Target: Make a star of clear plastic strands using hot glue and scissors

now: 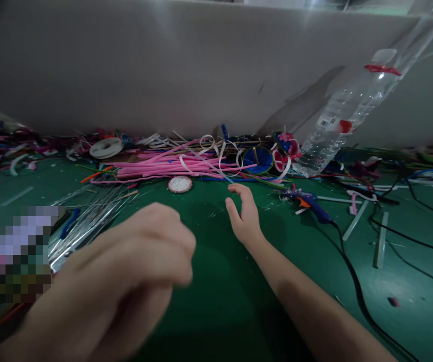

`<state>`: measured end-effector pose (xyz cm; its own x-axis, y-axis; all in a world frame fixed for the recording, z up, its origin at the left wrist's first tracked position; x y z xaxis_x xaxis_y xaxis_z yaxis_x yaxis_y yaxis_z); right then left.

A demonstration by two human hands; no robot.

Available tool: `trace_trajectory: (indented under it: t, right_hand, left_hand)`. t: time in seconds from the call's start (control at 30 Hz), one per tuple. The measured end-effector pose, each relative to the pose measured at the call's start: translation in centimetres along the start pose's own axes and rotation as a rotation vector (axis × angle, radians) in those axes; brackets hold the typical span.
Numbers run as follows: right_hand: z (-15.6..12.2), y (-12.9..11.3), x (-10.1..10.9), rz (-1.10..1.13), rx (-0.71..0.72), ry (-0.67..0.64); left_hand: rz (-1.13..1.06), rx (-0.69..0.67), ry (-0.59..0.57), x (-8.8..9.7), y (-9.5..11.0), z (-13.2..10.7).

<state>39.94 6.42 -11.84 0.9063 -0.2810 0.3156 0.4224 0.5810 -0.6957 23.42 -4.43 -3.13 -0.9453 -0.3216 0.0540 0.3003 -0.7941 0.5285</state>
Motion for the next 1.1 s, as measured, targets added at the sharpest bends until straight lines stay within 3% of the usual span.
trace_trajectory:
  t: [0.07, 0.17, 0.27, 0.37, 0.43, 0.53, 0.7, 0.93, 1.1]
  right_hand:
    - [0.0, -0.3, 0.1, 0.034, 0.0, 0.01]
    - [0.0, -0.7, 0.2, 0.054, 0.006, -0.002]
    - [-0.1, -0.8, 0.3, 0.041, -0.004, -0.007]
    - [-0.1, -0.7, 0.4, 0.048, -0.032, 0.038]
    - [-0.2, -0.5, 0.5, 0.059, -0.068, 0.075]
    - [-0.1, 0.4, 0.4, 0.087, -0.179, 0.094]
    - [0.1, 2.1, 0.0, -0.037, -0.385, -0.089]
    - [0.3, 2.1, -0.4, -0.191, -0.13, -0.318]
    - [0.3, 2.3, -0.9, -0.24, -0.089, -0.364]
  left_hand:
    - [0.045, -0.064, -0.136, 0.0, -1.9, 2.2]
    - [0.119, -0.132, 0.012, 0.2, -6.7, 2.9]
    - [0.233, 0.032, -0.005, -0.1, -11.1, 1.2]
    - [0.313, 0.234, -0.172, -0.6, -13.5, -0.6]
    - [0.337, 0.328, -0.3, -0.8, -14.1, -1.2]
    - [0.327, 0.337, -0.422, -0.9, -14.3, -1.4]
    - [0.352, 0.316, -0.498, -0.9, -14.6, -1.5]
    - [0.454, 0.269, -0.736, -1.4, -14.8, -1.8]
    - [0.472, 0.214, -0.786, -1.8, -14.5, -1.7]
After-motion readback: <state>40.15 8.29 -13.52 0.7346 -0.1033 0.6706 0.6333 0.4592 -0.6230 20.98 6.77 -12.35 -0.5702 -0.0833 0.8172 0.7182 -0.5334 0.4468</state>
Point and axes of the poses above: each hand's wrist, its own z-axis towards the middle knuckle, its own x-axis out of the back of the hand, y = z × x, the point moved 1 cm from there along z, towards the middle knuckle, and after that the axes turned 5 degrees about y, right-handed, at the moved point
